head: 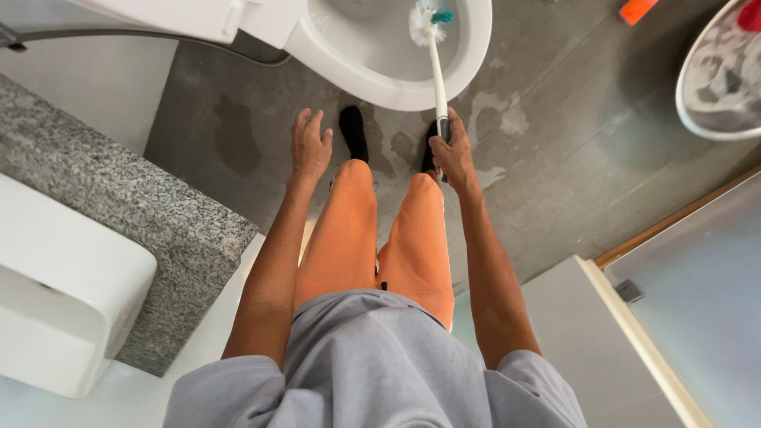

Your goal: The person scrubs the inside of a toilet bowl with a toilet brush, moving the brush around the rim and under the rim. The person then flushes the toilet and places the brush back in its holder.

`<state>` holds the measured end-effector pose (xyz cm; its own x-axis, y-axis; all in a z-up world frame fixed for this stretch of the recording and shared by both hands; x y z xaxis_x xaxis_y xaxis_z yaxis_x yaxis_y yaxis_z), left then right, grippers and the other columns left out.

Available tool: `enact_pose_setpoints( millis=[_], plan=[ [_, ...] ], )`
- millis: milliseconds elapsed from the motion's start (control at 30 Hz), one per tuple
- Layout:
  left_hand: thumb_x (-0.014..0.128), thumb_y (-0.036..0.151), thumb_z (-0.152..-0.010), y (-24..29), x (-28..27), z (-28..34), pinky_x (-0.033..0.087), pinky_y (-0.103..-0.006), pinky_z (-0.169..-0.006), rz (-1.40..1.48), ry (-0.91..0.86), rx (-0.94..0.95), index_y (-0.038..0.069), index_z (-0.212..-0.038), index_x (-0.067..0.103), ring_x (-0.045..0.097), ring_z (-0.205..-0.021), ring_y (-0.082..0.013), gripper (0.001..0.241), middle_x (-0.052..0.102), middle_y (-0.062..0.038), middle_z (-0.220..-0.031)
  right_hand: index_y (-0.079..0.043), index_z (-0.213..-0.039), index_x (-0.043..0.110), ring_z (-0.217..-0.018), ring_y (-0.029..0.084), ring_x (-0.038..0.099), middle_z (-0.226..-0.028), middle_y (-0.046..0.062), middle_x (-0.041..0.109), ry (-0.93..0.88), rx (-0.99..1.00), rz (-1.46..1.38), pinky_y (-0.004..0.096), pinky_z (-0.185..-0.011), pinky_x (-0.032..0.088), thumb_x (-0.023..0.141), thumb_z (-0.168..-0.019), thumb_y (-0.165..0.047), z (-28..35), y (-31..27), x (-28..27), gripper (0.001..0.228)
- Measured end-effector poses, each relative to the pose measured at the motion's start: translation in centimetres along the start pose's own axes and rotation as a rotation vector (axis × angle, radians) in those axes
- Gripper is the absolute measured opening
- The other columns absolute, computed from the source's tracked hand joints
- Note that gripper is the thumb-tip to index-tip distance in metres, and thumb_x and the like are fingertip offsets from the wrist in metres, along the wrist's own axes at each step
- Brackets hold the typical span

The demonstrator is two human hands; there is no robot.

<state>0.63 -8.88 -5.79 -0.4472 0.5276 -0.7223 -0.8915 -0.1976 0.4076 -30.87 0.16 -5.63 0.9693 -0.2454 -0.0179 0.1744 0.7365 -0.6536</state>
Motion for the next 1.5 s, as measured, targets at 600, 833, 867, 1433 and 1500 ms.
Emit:
enact_pose_setpoints(
  millis=[600, 833, 867, 1433, 1500],
  plan=[
    [0.069, 0.014, -0.094, 9.5, 12.5, 4.8, 0.044, -0.051, -0.106, -0.17, -0.145, 0.255, 0.005, -0.14, 0.056, 0.048, -0.133, -0.0381, 0.049, 0.044, -0.018, -0.151, -0.002, -0.159, 0.027, -0.048, 0.008, 0.053, -0.068, 0.0, 0.055, -0.062, 0.003, -0.14, 0.026, -0.04, 0.046, 0.052, -0.086, -0.001, 0.2, 2.1, -1.3, 0.077],
    [0.065, 0.016, -0.098, 9.2, 11.1, 3.9, 0.042, -0.0544, -0.107, -0.199, -0.157, 0.236, 0.006, -0.144, 0.053, 0.045, -0.137, -0.0363, 0.048, 0.042, -0.017, -0.154, -0.001, -0.158, 0.029, -0.048, 0.01, 0.051, -0.067, 0.001, 0.054, -0.021, 0.02, -0.1, 0.026, -0.041, 0.044, 0.053, -0.086, -0.002, -0.9, 2.9, -1.3, 0.077],
    [0.065, 0.016, -0.099, 8.9, 10.8, 3.7, 0.042, -0.0549, -0.107, -0.196, -0.15, 0.237, 0.006, -0.144, 0.053, 0.045, -0.137, -0.036, 0.048, 0.042, -0.016, -0.154, -0.001, -0.159, 0.028, -0.049, 0.009, 0.052, -0.067, 0.0, 0.054, -0.015, 0.028, -0.102, 0.026, -0.042, 0.044, 0.054, -0.085, -0.002, -1.0, 3.0, -1.2, 0.077],
    [0.065, 0.017, -0.098, 8.0, 8.0, 2.1, 0.042, -0.0565, -0.105, -0.108, -0.068, 0.25, 0.006, -0.141, 0.054, 0.045, -0.138, -0.0363, 0.046, 0.045, -0.017, -0.151, -0.002, -0.159, 0.03, -0.049, 0.008, 0.05, -0.067, -0.001, 0.051, -0.01, 0.041, -0.105, 0.026, -0.04, 0.044, 0.053, -0.087, -0.003, -0.3, 0.3, 1.5, 0.076],
    [0.065, 0.017, -0.098, 7.8, 7.6, 1.7, 0.041, -0.0569, -0.106, -0.102, -0.055, 0.253, 0.006, -0.14, 0.055, 0.045, -0.138, -0.0363, 0.045, 0.044, -0.017, -0.151, -0.002, -0.159, 0.028, -0.049, 0.008, 0.05, -0.067, 0.0, 0.053, -0.001, 0.037, -0.079, 0.026, -0.039, 0.044, 0.054, -0.086, -0.003, -0.5, -0.1, 1.7, 0.077]
  ],
)
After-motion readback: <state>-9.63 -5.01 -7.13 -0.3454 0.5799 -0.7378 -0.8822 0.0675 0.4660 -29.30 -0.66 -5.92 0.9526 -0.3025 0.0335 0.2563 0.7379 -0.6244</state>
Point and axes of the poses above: each hand's wrist, its own z-axis away from the middle knuckle, its own x-axis out of the palm, y = z × x, the point moved 10 cm from there along -z, towards the middle knuckle
